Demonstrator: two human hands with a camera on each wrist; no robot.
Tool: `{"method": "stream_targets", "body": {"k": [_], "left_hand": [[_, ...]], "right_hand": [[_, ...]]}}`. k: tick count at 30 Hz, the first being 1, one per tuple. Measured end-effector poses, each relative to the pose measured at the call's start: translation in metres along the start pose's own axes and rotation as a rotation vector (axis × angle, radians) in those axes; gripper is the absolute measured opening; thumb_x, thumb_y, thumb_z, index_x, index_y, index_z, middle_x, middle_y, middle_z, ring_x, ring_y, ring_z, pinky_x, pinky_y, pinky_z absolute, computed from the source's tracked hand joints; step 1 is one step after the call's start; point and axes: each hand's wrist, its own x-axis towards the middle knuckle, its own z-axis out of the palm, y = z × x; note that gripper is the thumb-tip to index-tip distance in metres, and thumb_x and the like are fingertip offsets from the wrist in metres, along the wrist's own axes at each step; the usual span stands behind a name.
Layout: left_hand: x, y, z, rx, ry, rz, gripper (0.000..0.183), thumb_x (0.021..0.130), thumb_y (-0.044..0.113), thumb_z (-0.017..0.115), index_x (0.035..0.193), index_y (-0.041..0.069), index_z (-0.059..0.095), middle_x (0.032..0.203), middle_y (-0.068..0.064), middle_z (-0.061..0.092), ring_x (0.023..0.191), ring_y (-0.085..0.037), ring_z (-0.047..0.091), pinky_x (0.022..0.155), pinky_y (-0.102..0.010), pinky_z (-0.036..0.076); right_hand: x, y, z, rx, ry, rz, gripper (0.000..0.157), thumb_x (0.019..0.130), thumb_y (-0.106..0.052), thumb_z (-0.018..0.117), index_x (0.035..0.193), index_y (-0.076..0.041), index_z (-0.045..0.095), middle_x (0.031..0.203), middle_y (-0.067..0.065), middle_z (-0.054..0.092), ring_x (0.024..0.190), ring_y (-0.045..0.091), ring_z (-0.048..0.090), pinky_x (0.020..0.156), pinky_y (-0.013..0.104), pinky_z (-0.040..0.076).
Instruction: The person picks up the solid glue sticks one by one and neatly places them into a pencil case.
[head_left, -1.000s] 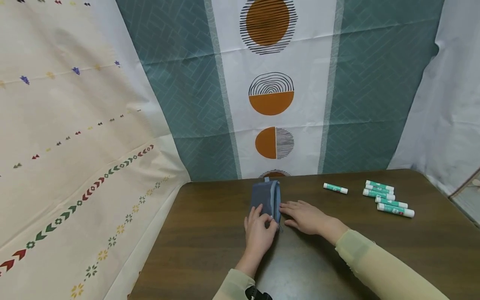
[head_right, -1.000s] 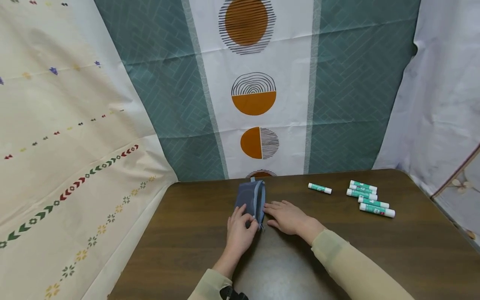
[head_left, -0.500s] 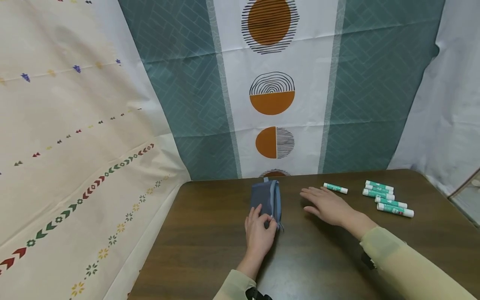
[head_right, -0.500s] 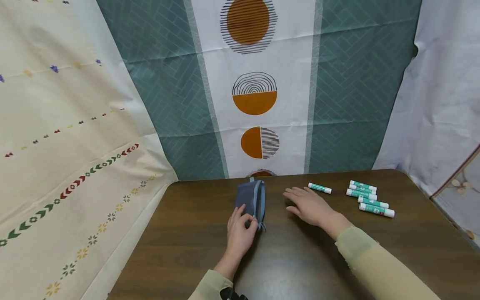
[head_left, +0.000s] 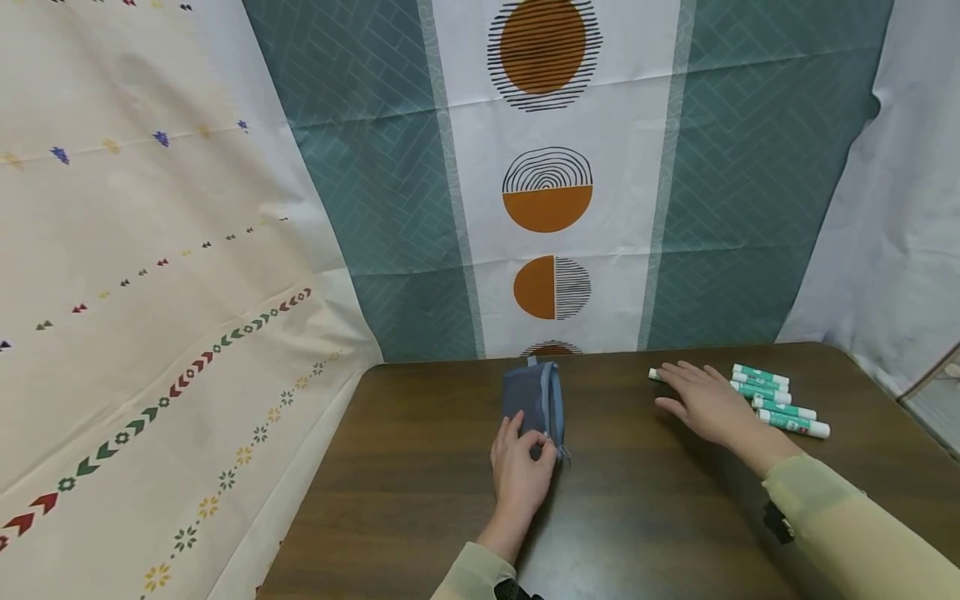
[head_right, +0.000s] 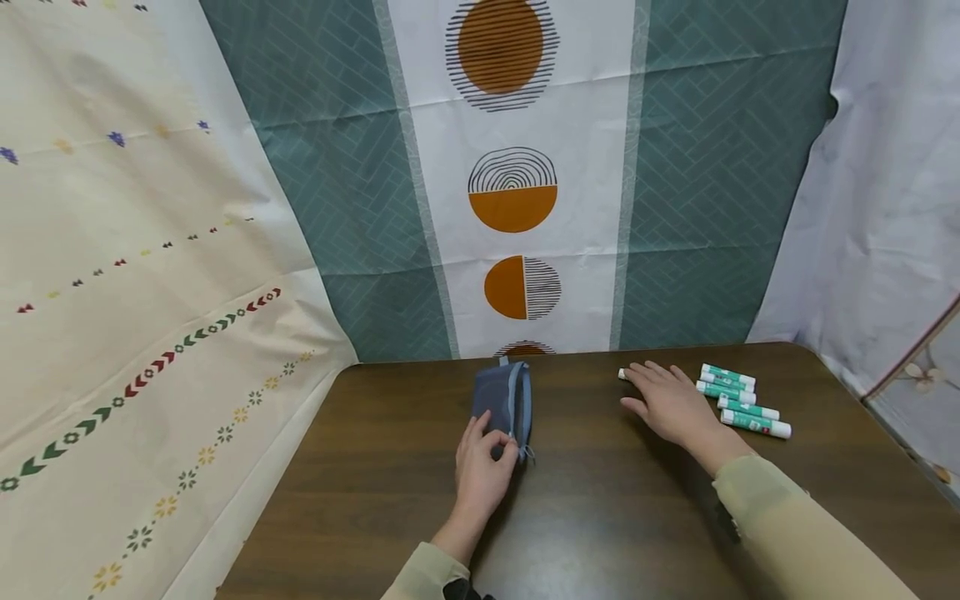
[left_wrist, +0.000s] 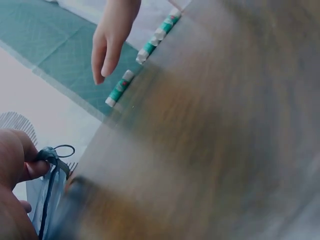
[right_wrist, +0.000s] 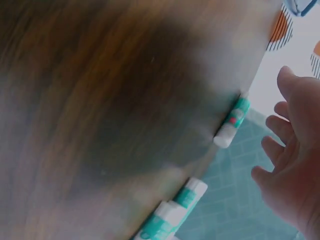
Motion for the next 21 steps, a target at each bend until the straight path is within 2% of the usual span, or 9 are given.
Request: {"method": "stream_targets", "body": {"k": [6, 21], "left_hand": [[-0.006, 0.006, 0.000, -0.003, 0.001, 0.009, 0.017, 0.090, 0.013, 0.075, 0.074, 0.019, 0.072, 0.152, -0.021, 0.065, 0.149, -0.050, 0.049, 0.120, -0.075, 0.032], [-0.007, 0.005, 0.001, -0.023, 0.009, 0.005, 0.017, 0.090, 0.011, 0.075, 0.074, 0.017, 0.073, 0.149, -0.021, 0.066, 0.149, -0.049, 0.050, 0.120, -0.078, 0.030]], "right_hand": [[-0.002, 0.017, 0.000, -0.029, 0.006, 0.068, 0.066, 0.107, -0.035, 0.070, 0.155, 0.008, 0.055, 0.159, 0.035, 0.052, 0.151, 0.058, 0.042, 0.121, 0.077, 0.028], [-0.004, 0.044, 0.010, 0.004, 0.007, 0.136, 0.063, 0.107, -0.031, 0.070, 0.151, 0.012, 0.056, 0.159, 0.039, 0.048, 0.151, 0.061, 0.036, 0.121, 0.080, 0.022]]}}
